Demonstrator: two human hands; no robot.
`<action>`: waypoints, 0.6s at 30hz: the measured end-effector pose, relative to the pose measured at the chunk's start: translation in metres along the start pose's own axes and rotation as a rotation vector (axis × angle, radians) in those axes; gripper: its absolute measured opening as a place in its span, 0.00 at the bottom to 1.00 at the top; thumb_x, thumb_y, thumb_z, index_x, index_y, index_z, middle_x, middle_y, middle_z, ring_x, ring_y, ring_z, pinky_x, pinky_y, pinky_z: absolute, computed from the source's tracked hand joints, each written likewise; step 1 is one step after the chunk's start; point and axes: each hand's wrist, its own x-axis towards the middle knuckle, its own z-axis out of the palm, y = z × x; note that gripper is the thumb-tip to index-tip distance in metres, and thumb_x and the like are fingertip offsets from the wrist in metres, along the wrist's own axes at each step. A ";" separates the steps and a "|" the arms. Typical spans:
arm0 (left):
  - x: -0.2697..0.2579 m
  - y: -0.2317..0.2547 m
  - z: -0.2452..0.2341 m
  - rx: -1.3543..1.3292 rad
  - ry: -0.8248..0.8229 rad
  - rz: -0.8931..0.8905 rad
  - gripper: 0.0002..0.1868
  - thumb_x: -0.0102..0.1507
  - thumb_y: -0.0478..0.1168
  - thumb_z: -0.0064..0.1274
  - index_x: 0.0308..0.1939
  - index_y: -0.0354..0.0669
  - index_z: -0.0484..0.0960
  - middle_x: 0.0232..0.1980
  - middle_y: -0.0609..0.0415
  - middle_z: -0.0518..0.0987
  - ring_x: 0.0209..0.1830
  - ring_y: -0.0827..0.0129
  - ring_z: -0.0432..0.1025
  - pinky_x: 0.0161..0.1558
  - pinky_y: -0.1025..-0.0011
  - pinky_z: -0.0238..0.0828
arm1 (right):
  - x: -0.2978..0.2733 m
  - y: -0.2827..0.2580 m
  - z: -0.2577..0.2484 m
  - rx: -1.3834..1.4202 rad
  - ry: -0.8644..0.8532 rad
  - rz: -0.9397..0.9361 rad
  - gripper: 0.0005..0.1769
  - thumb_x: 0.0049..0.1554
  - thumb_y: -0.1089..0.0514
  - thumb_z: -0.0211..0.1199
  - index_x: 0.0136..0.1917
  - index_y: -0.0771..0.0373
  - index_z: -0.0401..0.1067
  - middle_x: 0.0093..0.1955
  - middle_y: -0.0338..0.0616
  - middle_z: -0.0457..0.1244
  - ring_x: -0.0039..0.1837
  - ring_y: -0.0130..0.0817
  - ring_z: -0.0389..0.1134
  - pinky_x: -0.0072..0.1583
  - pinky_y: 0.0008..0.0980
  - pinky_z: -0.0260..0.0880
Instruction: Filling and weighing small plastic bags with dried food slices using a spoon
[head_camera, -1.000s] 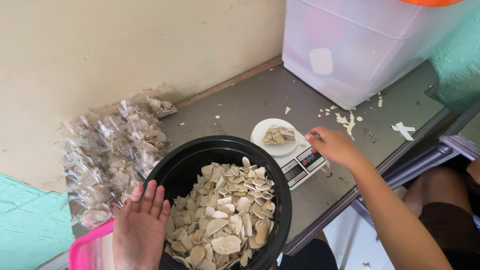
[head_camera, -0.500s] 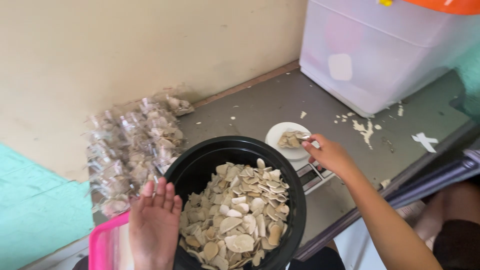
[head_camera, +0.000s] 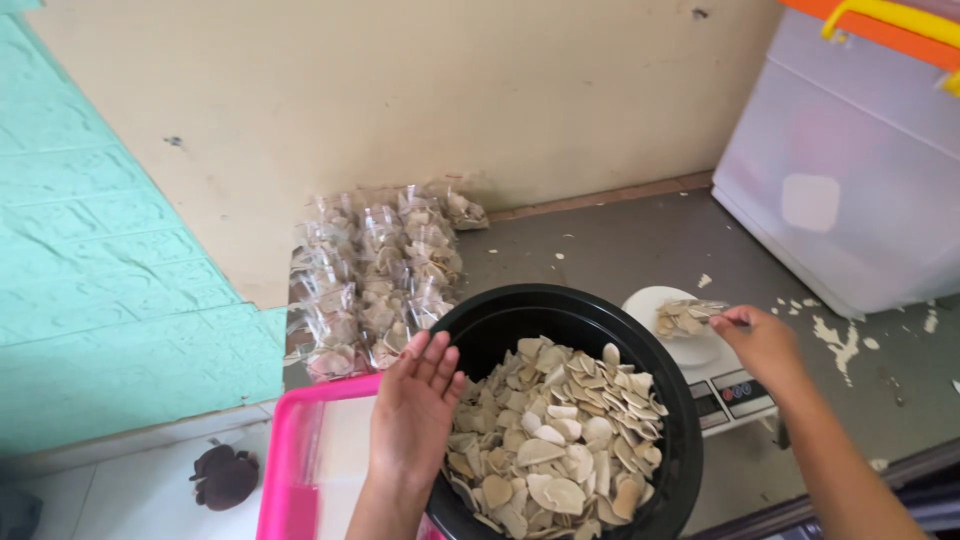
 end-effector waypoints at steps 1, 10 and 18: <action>0.002 -0.001 -0.003 -0.005 0.001 0.008 0.21 0.68 0.44 0.41 0.63 0.41 0.71 0.58 0.45 0.76 0.57 0.57 0.69 0.54 0.62 0.64 | -0.001 -0.016 -0.010 0.001 0.000 -0.010 0.20 0.60 0.37 0.62 0.52 0.51 0.80 0.54 0.37 0.74 0.58 0.40 0.71 0.57 0.38 0.64; 0.006 -0.008 -0.009 -0.052 -0.007 -0.054 0.19 0.69 0.44 0.42 0.60 0.39 0.74 0.58 0.42 0.78 0.54 0.56 0.71 0.52 0.62 0.65 | 0.048 -0.134 -0.025 -0.397 -0.150 -0.482 0.09 0.62 0.53 0.58 0.51 0.50 0.79 0.60 0.33 0.71 0.56 0.37 0.74 0.56 0.40 0.71; 0.010 -0.016 -0.017 -0.072 -0.082 -0.061 0.19 0.69 0.42 0.39 0.59 0.36 0.74 0.57 0.37 0.78 0.53 0.52 0.71 0.49 0.60 0.65 | 0.086 -0.276 0.035 -0.392 -0.205 -0.860 0.06 0.58 0.54 0.64 0.47 0.42 0.79 0.53 0.28 0.72 0.54 0.34 0.73 0.55 0.40 0.70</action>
